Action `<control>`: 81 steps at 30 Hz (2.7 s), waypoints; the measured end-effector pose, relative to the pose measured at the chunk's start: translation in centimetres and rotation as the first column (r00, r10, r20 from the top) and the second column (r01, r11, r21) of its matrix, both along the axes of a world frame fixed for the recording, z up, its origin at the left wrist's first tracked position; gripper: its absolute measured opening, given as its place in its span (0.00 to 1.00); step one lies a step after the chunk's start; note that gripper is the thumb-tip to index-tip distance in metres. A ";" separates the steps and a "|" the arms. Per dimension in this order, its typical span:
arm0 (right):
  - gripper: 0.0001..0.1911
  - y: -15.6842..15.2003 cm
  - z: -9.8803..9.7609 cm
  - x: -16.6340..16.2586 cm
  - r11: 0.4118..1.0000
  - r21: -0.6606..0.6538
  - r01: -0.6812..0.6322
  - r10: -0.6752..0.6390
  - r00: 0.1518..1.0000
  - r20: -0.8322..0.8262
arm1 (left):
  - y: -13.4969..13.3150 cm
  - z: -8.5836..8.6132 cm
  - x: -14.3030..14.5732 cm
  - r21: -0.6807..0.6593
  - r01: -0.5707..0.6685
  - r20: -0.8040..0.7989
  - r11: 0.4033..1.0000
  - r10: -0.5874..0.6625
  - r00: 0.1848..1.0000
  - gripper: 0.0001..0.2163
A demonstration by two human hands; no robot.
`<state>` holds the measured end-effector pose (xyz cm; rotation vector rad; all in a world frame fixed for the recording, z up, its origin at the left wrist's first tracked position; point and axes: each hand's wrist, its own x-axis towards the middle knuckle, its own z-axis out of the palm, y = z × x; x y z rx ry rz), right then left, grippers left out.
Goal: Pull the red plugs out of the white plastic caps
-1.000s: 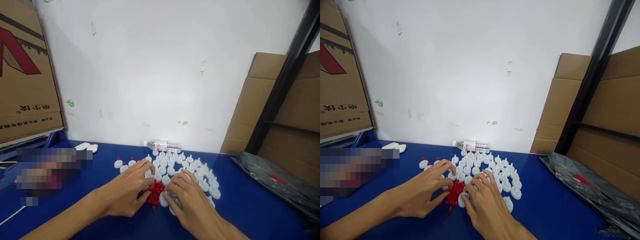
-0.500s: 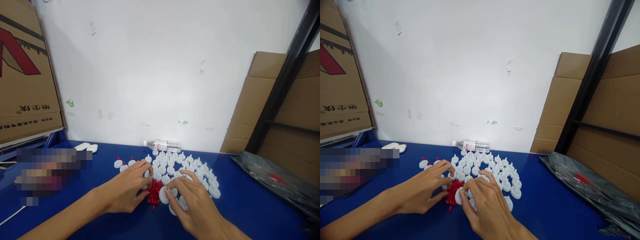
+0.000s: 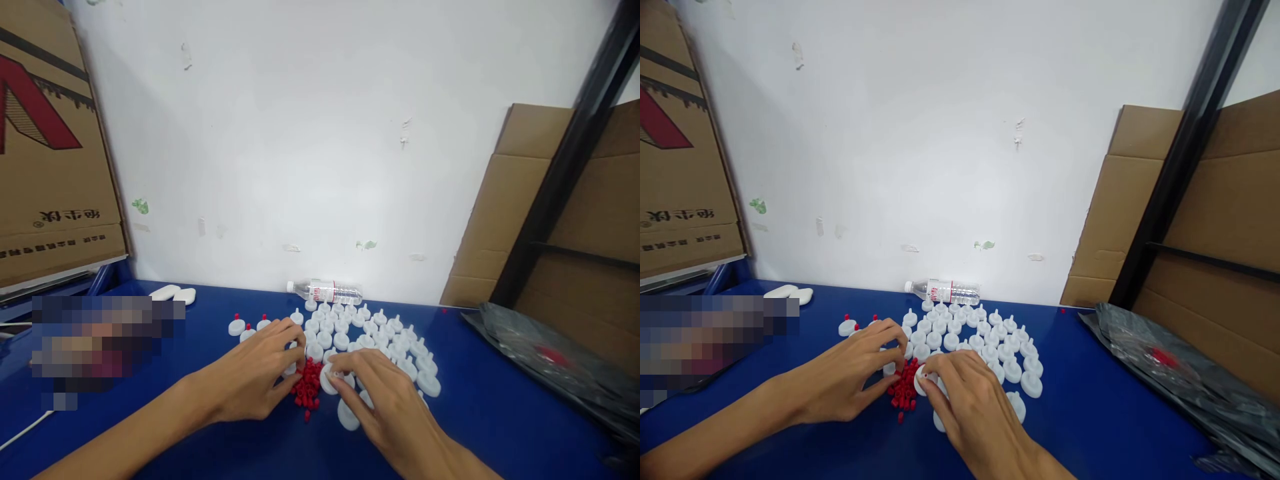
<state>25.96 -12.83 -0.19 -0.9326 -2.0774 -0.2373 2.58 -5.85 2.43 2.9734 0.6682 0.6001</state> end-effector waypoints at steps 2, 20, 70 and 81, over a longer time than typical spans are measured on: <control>0.05 0.0 -0.1 0.1 1.000 -0.013 0.022 -0.022 1.000 -0.008 | -0.1 0.2 0.0 0.015 0.004 0.048 1.000 -0.005 0.999 0.04; 0.13 0.2 -0.6 0.7 0.990 -0.140 -0.021 0.018 1.000 -0.026 | -1.7 -0.8 1.8 0.166 0.202 0.465 0.965 -0.258 0.847 0.09; 0.09 -0.8 0.4 0.0 0.973 0.180 -0.145 0.158 0.986 -0.057 | -2.1 -1.5 1.7 0.273 0.143 0.355 0.951 -0.238 0.904 0.09; 0.13 -0.3 0.9 0.3 0.943 0.311 -0.122 0.127 0.992 0.001 | -2.5 -0.9 1.8 0.288 0.181 0.467 0.940 -0.303 0.831 0.11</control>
